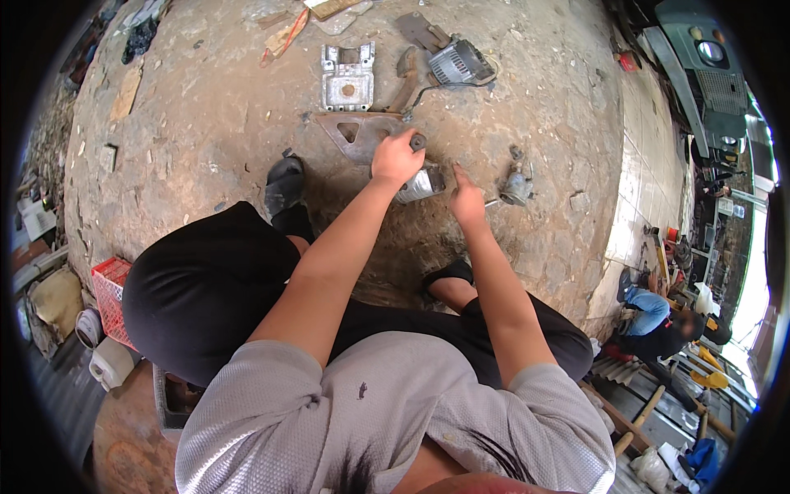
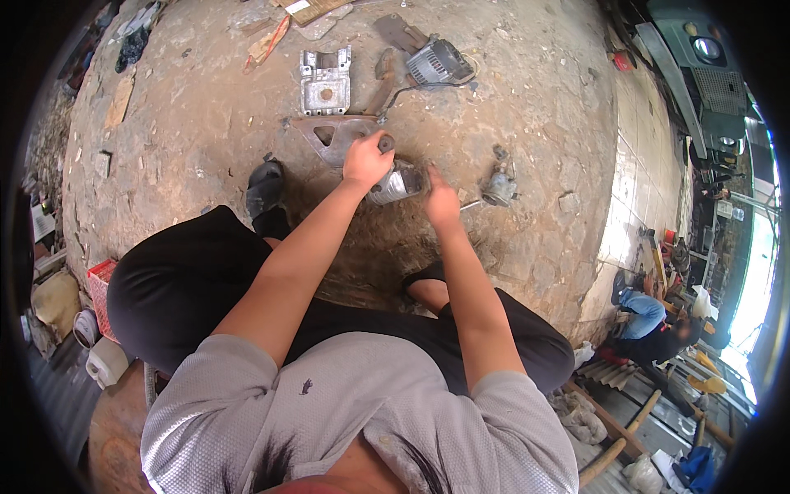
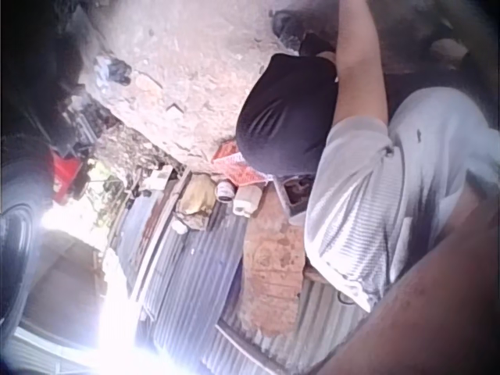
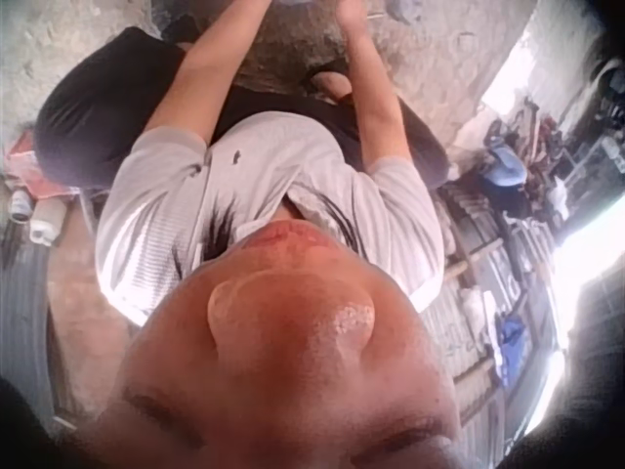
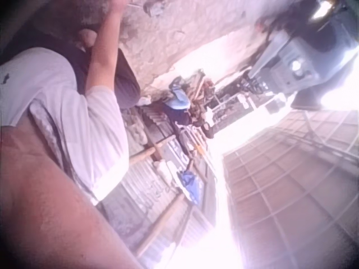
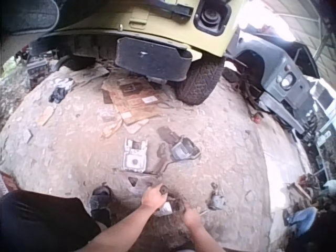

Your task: The person sits on the ground and uses a screwdriver to adjust and tighten screws on a small mechanical part. They repeatedly reposition the part and use the tool to manipulate internal components.

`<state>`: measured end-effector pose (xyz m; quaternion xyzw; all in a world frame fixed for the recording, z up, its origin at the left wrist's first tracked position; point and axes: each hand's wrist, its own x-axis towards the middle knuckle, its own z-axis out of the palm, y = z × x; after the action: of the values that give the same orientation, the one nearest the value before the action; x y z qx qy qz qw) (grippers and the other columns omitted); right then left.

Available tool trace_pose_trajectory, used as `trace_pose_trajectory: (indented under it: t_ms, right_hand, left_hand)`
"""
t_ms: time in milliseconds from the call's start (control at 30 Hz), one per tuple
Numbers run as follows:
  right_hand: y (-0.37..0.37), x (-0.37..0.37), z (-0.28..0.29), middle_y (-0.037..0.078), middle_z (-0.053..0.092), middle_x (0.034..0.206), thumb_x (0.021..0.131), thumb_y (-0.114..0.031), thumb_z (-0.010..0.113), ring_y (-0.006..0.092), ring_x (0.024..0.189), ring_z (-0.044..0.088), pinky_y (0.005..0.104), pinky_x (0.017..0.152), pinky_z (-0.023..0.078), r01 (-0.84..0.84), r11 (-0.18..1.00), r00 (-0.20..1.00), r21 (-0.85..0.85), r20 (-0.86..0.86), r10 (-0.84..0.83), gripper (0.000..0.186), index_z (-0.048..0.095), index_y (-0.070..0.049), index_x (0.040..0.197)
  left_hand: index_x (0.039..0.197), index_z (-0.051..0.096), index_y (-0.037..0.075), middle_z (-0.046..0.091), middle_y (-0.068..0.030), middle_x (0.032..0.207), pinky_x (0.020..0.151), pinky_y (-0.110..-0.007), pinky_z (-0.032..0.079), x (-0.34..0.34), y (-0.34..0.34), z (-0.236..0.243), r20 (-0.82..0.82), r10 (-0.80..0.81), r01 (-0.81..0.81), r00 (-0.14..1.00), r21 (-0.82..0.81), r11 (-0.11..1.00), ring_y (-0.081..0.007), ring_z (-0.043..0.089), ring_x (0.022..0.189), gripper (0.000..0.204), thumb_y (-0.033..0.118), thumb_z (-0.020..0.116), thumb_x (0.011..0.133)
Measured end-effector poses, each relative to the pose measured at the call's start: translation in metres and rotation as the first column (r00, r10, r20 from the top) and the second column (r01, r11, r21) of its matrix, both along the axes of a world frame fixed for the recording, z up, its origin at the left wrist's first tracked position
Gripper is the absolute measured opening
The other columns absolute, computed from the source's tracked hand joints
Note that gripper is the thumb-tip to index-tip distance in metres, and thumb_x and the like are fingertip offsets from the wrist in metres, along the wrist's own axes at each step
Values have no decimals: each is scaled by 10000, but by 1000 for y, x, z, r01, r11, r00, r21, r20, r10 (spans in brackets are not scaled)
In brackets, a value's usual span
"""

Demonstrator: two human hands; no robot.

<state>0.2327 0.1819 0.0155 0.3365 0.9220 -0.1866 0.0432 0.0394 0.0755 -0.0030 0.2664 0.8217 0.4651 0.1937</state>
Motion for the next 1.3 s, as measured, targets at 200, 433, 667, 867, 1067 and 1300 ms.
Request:
trace_pose_trajectory:
  t_ms: [200, 433, 667, 867, 1067, 1300]
  right_hand:
    - [9, 17, -24, 116, 568, 1543, 896, 23, 517, 327, 1323, 614, 447, 1077, 529, 51, 998, 999, -44, 9, -51, 642, 558, -159, 1511]
    - [-1, 5, -10, 131, 628, 1469, 873, 16, 545, 336, 1289, 641, 460, 1055, 544, 160, 982, 951, -101, 283, -126, 633, 602, -158, 1479]
    - [-1, 15, -21, 154, 583, 1516, 853, 36, 547, 328, 1352, 596, 442, 1095, 525, -136, 990, 981, -47, -148, 128, 675, 577, -157, 1499]
    - [-11, 5, -10, 184, 663, 1389, 841, 67, 529, 377, 1236, 659, 474, 1034, 547, -139, 984, 910, 108, -379, 170, 704, 569, -154, 1508]
    - [-2, 5, -9, 223, 685, 1317, 833, 65, 524, 410, 1139, 697, 509, 992, 553, 241, 969, 963, -57, -106, -246, 727, 579, -211, 1503]
    - [1, -3, -4, 192, 655, 1401, 838, 4, 610, 385, 1233, 658, 463, 1050, 546, 174, 978, 979, -118, 125, -159, 669, 593, -183, 1480]
  left_hand:
    - [1240, 734, 109, 762, -218, 997, 887, -517, 592, 0, 0, 17, 34, -67, 69, 997, -59, 996, -425, 723, 966, 444, 270, 747, 826]
    - [1171, 745, 119, 754, -228, 970, 834, -520, 592, -1, -3, 19, 43, -40, 42, 998, -50, 998, -432, 718, 943, 372, 245, 750, 822]
    - [1139, 746, 124, 754, -206, 901, 813, -516, 588, -3, 1, 22, 56, -61, 62, 997, -24, 998, -429, 716, 913, 337, 240, 758, 823]
    - [1131, 747, 128, 748, -195, 846, 803, -515, 585, -2, 2, 10, 0, -18, 18, 1000, 19, 1000, -426, 715, 872, 328, 222, 750, 817]
    - [1142, 744, 128, 751, -205, 1016, 805, -477, 585, -6, 1, 13, -16, -82, 82, 997, 9, 997, -406, 721, 919, 330, 177, 751, 816]
    - [1198, 730, 115, 678, -149, 1158, 771, -409, 582, -4, 1, 3, -81, -56, 80, 995, 323, 943, -374, 707, 818, 404, 18, 751, 807]
